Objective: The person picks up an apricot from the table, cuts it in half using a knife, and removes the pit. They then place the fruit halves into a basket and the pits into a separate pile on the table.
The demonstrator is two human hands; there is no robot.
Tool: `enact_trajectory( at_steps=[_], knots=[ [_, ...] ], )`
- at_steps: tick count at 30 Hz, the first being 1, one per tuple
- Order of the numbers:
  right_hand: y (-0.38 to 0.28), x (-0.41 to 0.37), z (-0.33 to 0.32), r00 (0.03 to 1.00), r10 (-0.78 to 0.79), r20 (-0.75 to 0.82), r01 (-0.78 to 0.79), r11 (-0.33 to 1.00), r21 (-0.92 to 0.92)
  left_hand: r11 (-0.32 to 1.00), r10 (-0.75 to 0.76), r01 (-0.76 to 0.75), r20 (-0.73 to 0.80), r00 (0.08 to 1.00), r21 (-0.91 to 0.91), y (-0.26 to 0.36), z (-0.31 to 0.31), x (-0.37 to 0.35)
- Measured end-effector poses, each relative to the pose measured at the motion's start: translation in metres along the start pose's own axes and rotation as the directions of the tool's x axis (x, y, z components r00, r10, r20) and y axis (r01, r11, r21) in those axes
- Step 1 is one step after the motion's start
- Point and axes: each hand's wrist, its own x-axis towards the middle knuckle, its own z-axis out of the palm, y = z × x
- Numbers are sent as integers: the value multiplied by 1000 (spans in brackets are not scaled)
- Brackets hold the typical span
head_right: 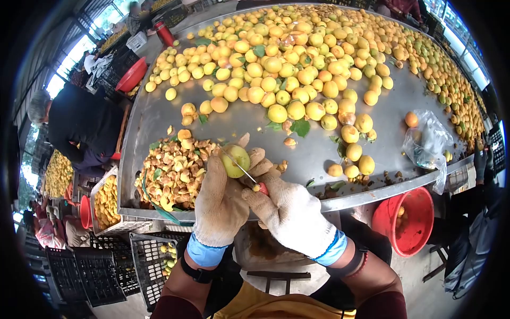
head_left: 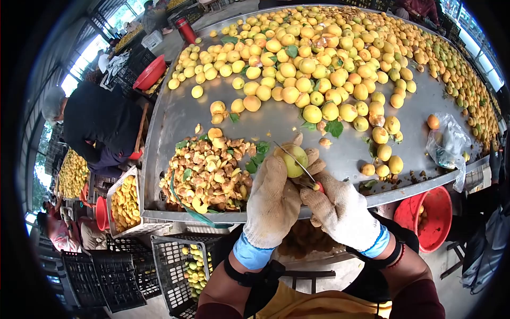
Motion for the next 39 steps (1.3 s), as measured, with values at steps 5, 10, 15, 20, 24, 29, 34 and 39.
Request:
enact_trajectory(
  at_steps=[5, 10, 15, 20, 24, 29, 34, 39],
  knots=[
    [14, -4, 3, 998, -40, 42, 44, 995, -88, 995, 72, -70, -23, 997, 78, 5, 7, -5],
    [0, 3, -9, 964, 164, 209, -181, 981, 66, 839, 142, -131, 20, 990, 529, 25, 18, -6],
    [4, -2, -8, 930, 196, 310, -276, 931, 239, 776, 145, -147, 54, 988, 614, 23, 16, -11],
    [22, 2, 13, 994, -107, -17, 104, 988, -116, 962, 39, -32, -22, 999, 272, -4, 9, -11],
    [3, 3, 2, 998, -61, -14, 61, 998, 3, 925, 94, -96, 23, 995, 368, 4, 10, -2],
    [-7, -3, -4, 964, 228, 134, -242, 965, 104, 845, 63, -42, -21, 998, 533, 21, 12, -3],
    [14, 1, 16, 999, -43, -26, 39, 990, -134, 971, 3, 4, -27, 1000, 238, -4, 4, -3],
    [12, -1, 9, 1000, 5, 4, -4, 973, -231, 958, -10, 19, -31, 999, 286, -2, -2, -4]
  ],
)
